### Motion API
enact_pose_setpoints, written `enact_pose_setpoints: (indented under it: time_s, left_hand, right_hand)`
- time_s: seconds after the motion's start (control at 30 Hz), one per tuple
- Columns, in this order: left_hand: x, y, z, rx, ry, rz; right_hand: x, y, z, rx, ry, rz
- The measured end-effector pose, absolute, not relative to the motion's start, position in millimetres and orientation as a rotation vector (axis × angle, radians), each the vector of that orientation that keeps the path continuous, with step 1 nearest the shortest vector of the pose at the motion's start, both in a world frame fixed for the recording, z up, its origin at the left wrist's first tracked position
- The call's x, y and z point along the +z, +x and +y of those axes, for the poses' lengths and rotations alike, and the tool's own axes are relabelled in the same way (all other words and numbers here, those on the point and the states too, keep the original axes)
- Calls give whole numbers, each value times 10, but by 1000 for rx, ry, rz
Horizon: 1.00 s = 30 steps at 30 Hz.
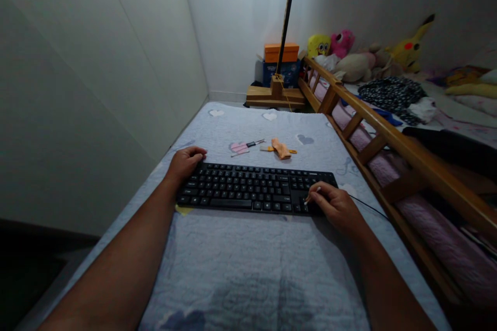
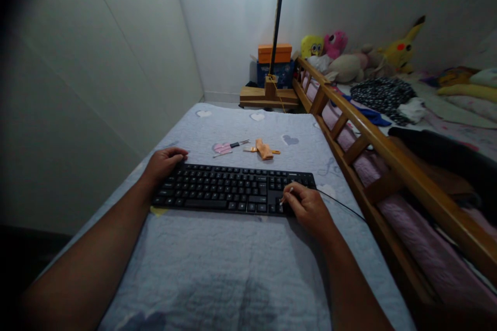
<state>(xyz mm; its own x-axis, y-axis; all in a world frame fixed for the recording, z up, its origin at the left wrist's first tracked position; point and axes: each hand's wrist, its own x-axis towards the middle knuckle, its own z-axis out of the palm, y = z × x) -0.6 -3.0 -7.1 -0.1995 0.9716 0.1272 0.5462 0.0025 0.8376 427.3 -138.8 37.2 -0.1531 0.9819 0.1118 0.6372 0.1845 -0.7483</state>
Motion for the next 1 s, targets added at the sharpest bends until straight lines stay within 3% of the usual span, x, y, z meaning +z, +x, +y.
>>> enact_pose_setpoints:
  time_s: [1.0]
  left_hand:
    - [-104,-28,-25,1083,1597,1804]
  right_hand:
    - [358,4291,-1411,690,-1523,-1876]
